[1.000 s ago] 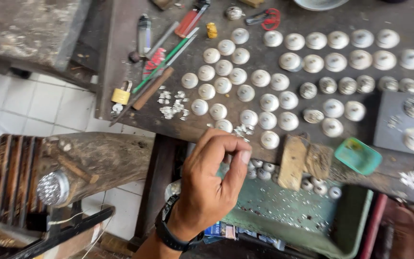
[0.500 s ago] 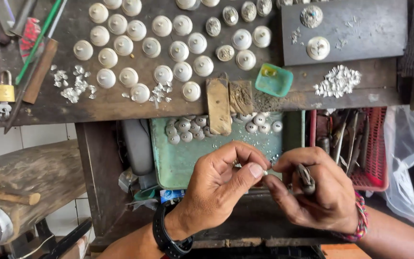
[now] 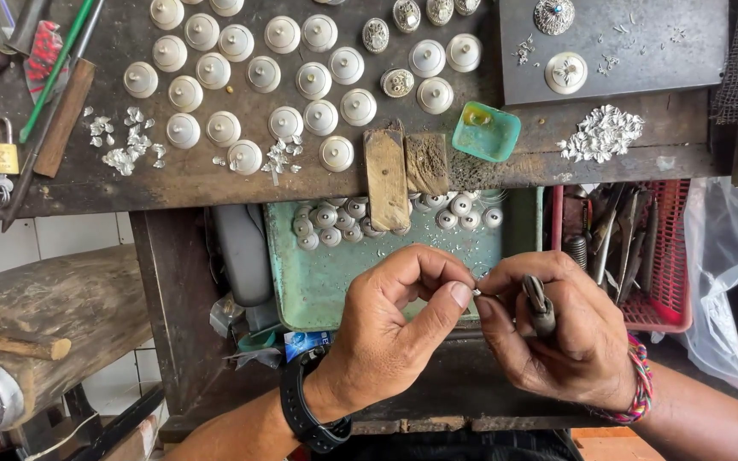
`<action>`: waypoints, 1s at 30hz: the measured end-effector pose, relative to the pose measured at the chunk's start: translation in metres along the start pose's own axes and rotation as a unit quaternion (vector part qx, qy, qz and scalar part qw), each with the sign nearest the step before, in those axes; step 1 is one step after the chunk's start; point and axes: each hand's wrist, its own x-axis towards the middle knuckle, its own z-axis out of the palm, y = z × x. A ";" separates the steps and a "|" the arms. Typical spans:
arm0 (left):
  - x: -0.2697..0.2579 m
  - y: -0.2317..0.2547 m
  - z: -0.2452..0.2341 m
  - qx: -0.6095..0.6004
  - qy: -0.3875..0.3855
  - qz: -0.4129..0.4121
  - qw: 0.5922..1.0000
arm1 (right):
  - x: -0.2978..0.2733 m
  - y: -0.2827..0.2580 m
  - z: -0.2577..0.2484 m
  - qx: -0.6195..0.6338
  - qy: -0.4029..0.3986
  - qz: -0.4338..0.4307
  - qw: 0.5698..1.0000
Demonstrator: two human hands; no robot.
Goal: Attaching small silver decorative pieces to larger silver dome components using pliers at a jewelry workshop.
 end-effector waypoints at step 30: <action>0.001 0.008 -0.012 0.007 0.056 0.112 0.992 | -0.005 -0.008 0.005 0.212 -0.032 0.176 0.961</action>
